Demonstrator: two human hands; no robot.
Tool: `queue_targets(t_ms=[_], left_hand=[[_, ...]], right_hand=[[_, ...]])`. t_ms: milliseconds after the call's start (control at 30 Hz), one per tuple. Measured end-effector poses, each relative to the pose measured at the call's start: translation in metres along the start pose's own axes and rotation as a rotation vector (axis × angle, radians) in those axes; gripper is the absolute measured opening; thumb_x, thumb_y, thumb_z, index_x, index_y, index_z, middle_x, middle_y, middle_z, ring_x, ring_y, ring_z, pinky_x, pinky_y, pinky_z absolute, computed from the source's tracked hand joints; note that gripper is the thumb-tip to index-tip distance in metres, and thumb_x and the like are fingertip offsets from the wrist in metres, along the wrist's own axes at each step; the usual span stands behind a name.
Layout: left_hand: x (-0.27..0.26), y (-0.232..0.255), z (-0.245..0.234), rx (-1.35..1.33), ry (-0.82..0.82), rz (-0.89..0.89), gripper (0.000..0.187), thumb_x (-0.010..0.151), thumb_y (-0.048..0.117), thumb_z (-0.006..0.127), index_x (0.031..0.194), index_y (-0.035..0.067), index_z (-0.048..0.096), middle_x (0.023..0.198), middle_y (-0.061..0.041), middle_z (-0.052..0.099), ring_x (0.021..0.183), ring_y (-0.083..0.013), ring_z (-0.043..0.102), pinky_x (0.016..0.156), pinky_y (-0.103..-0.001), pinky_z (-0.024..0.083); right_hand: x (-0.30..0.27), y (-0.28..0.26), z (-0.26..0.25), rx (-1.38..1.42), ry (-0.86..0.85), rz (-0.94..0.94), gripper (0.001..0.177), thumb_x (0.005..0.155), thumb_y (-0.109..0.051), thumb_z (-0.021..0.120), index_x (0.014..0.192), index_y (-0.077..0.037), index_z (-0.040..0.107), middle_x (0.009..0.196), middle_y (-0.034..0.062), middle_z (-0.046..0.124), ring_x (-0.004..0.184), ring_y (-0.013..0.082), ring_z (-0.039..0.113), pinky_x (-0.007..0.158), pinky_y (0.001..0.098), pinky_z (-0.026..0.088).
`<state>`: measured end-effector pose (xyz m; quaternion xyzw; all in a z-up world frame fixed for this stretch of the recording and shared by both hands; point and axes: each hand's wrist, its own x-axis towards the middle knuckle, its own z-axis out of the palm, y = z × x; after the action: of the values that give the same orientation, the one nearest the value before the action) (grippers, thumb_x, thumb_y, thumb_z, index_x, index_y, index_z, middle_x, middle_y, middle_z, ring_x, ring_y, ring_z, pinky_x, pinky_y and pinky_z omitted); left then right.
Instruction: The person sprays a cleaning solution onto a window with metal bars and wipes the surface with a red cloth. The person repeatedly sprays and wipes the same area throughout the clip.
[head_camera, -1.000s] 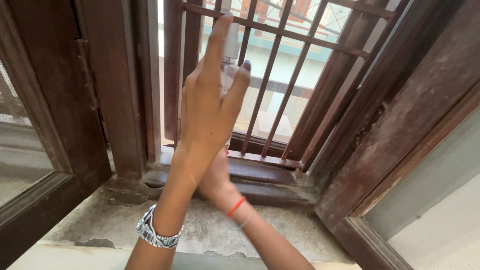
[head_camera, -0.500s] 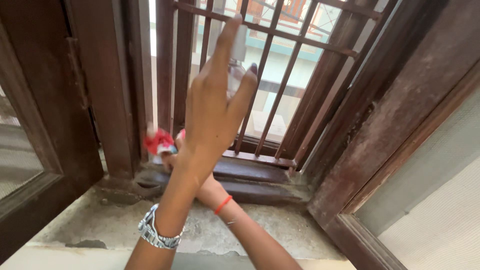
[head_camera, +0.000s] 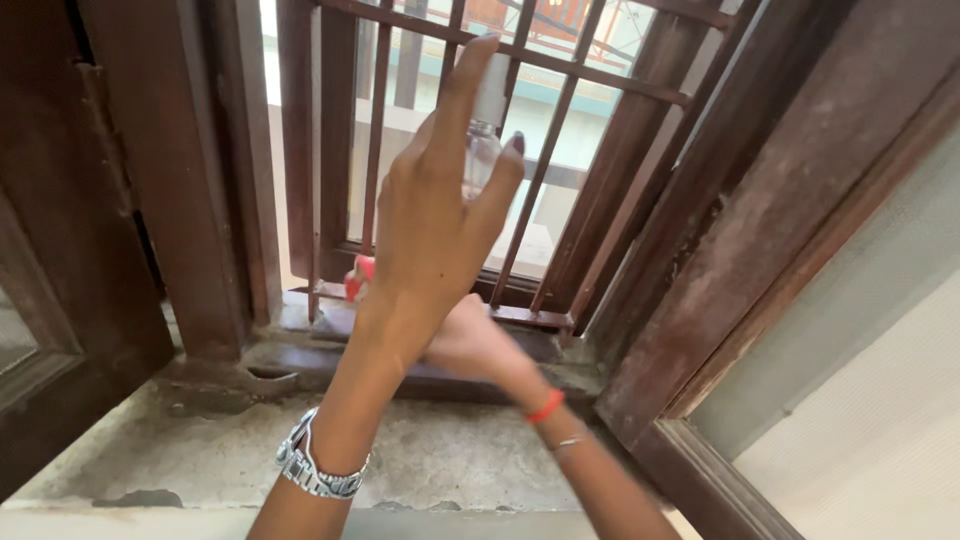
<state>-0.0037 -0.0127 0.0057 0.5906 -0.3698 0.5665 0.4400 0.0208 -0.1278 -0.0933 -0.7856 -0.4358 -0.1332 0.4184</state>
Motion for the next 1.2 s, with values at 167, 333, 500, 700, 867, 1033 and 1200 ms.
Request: queue_targets(t_ms=[167, 333, 500, 700, 867, 1033, 1200], left_hand=[[-0.001, 0.001, 0.007, -0.01, -0.089, -0.189, 0.066, 0.109, 0.021, 0.062, 0.165, 0.019, 0.026, 0.133, -0.021, 0.069, 0.11, -0.0351, 0.074, 0.101, -0.047, 0.057], [-0.001, 0.004, 0.01, 0.013, -0.112, -0.199, 0.066, 0.107, 0.021, 0.063, 0.163, 0.019, 0.027, 0.131, -0.022, 0.068, 0.111, -0.0358, 0.074, 0.093, -0.047, 0.058], [0.001, 0.006, 0.01, 0.037, -0.032, -0.041, 0.063, 0.109, 0.016, 0.061, 0.159, 0.021, 0.023, 0.127, -0.019, 0.066, 0.099, -0.0318, 0.072, 0.087, -0.044, 0.057], [0.004, 0.006, 0.01, 0.002, -0.063, -0.157, 0.061, 0.108, 0.011, 0.062, 0.16, 0.017, 0.029, 0.129, -0.019, 0.07, 0.089, -0.0241, 0.076, 0.073, -0.036, 0.06], [0.003, 0.013, 0.017, 0.065, -0.022, -0.076, 0.061, 0.109, 0.014, 0.063, 0.158, 0.019, 0.026, 0.12, -0.021, 0.067, 0.098, -0.0316, 0.07, 0.084, -0.04, 0.058], [0.002, 0.013, 0.019, 0.028, -0.038, -0.076, 0.063, 0.108, 0.014, 0.063, 0.161, 0.017, 0.028, 0.113, -0.019, 0.069, 0.098, -0.0301, 0.072, 0.08, -0.041, 0.058], [0.006, 0.014, 0.019, 0.012, -0.201, -0.434, 0.066, 0.102, 0.02, 0.061, 0.16, 0.018, 0.03, 0.11, -0.019, 0.072, 0.084, -0.0331, 0.075, 0.075, -0.044, 0.057]], right_hand=[[-0.011, 0.001, -0.037, -0.629, 0.231, 0.533, 0.042, 0.093, -0.031, 0.071, 0.128, -0.007, 0.074, 0.127, 0.0202, 0.064, 0.12, 0.0369, 0.059, 0.096, 0.0541, 0.048], [-0.027, 0.007, -0.016, -1.142, 0.314, 0.125, 0.063, 0.081, -0.044, 0.072, 0.128, -0.003, 0.066, 0.149, 0.0291, 0.038, 0.134, 0.0628, 0.025, 0.097, 0.0669, 0.032], [-0.059, -0.018, -0.04, -0.752, -0.171, 0.384, 0.068, 0.083, -0.063, 0.06, 0.129, -0.014, 0.07, 0.157, 0.0221, 0.033, 0.142, 0.0492, 0.035, 0.112, 0.0665, 0.03], [-0.068, -0.014, -0.064, -1.421, 0.28, 0.317, 0.072, 0.083, -0.055, 0.068, 0.132, -0.002, 0.064, 0.161, 0.0222, 0.021, 0.15, 0.0486, 0.012, 0.121, 0.0676, 0.01], [-0.079, 0.015, -0.066, -1.116, -0.007, 0.262, 0.098, 0.075, -0.057, 0.074, 0.141, 0.011, 0.051, 0.154, 0.033, 0.024, 0.148, 0.0476, 0.019, 0.117, 0.0597, 0.016], [-0.091, 0.007, -0.101, -0.444, 0.04, 0.722, 0.068, 0.097, -0.055, 0.062, 0.13, 0.004, 0.06, 0.132, 0.0286, 0.058, 0.125, 0.0422, 0.053, 0.11, 0.0546, 0.042], [-0.076, 0.011, -0.078, -1.062, 0.392, 0.224, 0.079, 0.087, -0.039, 0.071, 0.149, 0.002, 0.045, 0.141, 0.0233, 0.048, 0.131, 0.0419, 0.047, 0.108, 0.0565, 0.036]])
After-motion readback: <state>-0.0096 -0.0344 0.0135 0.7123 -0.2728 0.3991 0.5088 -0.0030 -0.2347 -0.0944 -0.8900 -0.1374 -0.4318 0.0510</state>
